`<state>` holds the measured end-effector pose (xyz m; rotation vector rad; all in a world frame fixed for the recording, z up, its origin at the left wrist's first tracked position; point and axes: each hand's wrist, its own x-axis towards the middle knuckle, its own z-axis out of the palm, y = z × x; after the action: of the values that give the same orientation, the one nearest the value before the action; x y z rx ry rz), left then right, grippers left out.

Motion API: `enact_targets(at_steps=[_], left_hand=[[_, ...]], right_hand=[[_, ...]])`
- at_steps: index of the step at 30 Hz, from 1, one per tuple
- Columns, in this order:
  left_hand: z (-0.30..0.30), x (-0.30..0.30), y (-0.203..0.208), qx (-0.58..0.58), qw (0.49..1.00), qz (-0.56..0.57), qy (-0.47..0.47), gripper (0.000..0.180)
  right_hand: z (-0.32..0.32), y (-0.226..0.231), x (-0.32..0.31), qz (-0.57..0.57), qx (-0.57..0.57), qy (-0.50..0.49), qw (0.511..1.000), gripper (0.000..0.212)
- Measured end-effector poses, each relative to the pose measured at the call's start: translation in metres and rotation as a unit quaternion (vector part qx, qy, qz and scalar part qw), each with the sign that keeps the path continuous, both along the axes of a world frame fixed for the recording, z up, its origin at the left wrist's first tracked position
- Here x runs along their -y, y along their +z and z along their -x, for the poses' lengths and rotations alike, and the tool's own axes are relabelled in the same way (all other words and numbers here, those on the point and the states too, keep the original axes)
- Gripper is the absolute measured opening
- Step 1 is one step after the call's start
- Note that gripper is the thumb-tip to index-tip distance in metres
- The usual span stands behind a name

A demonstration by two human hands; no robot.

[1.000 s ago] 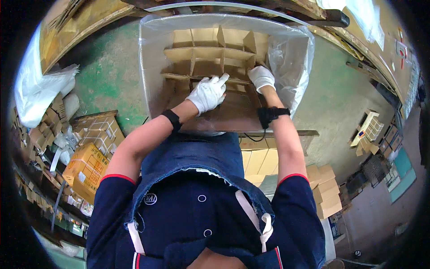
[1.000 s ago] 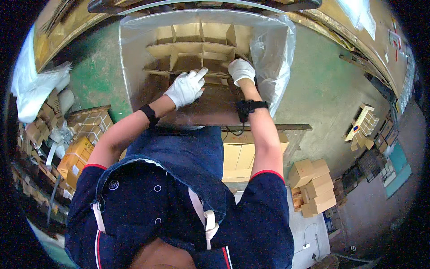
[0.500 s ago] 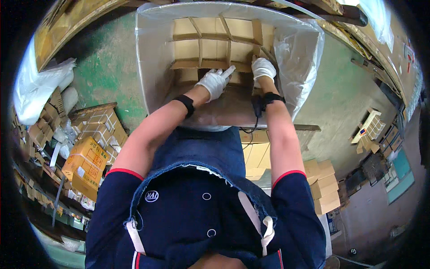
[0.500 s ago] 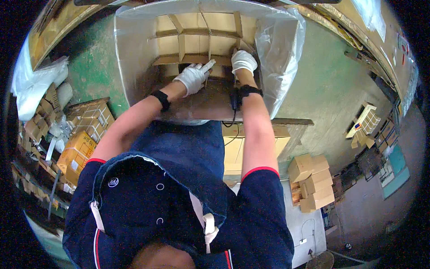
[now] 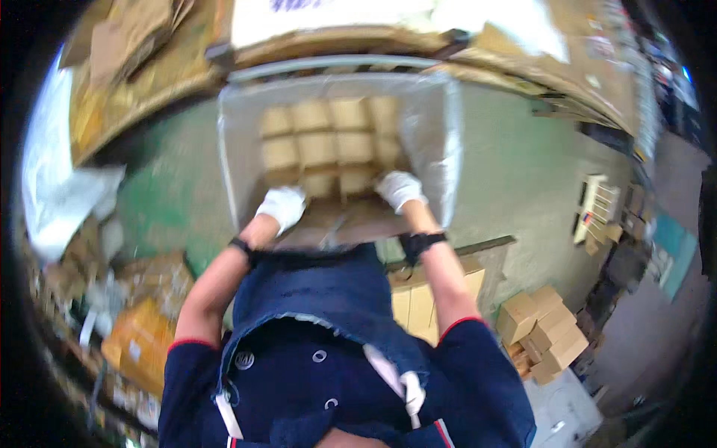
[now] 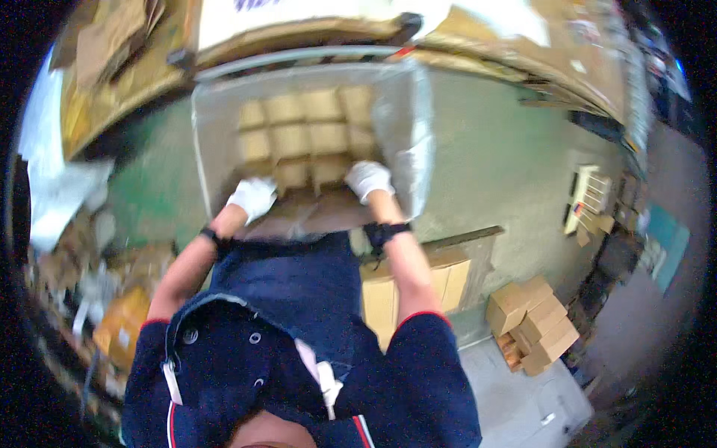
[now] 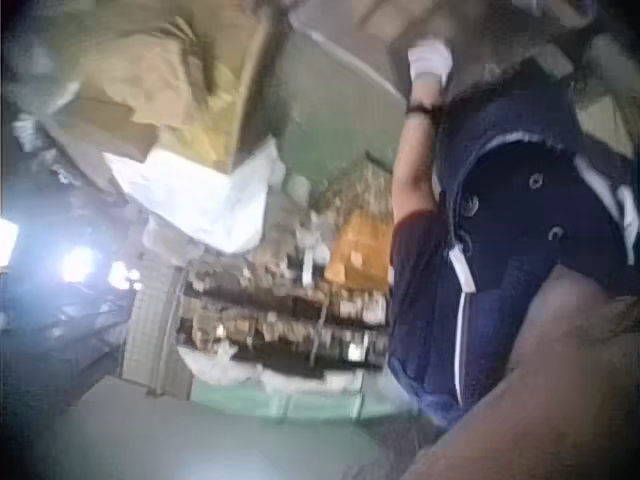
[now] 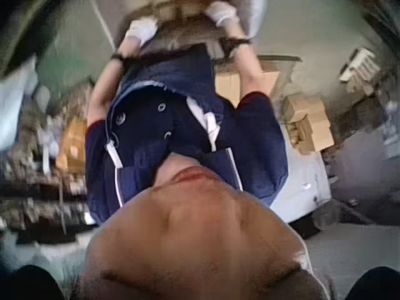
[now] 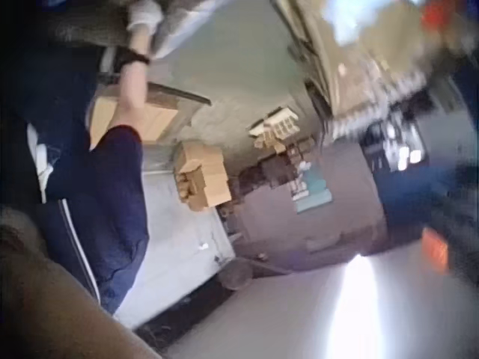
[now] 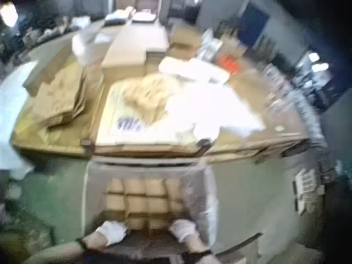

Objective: The person packs several round metal canisters by hand, first placing each into a plastic bag, then arranging the bagged canisters into a cardboard box with dividers.

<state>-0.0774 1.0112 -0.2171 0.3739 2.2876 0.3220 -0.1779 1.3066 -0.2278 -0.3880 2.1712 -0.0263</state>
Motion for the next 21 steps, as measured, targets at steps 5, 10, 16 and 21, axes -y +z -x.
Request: enact_targets(at_steps=[5, 10, 16, 21], left_hand=[[-0.016, 0.003, 0.070, -0.049, 0.996, -0.056, 0.042, 0.035], [-0.063, 0.024, 0.106, -0.140, 0.974, -0.174, 0.022, 0.036], [-0.132, 0.033, 0.148, -0.043, 0.949, -0.298, 0.094, 0.032], [-0.147, 0.011, 0.168, 0.063, 0.973, -0.221, 0.018, 0.039]], right_hand=[[-0.021, 0.086, 0.009, 0.140, -0.221, -0.192, 0.946, 0.037], [-0.090, 0.150, -0.004, 0.203, -0.365, -0.394, 0.819, 0.032], [-0.202, 0.163, -0.016, 0.081, -0.351, -0.405, 0.840, 0.033], [-0.245, 0.159, -0.045, 0.030, -0.238, -0.384, 0.891, 0.037]])
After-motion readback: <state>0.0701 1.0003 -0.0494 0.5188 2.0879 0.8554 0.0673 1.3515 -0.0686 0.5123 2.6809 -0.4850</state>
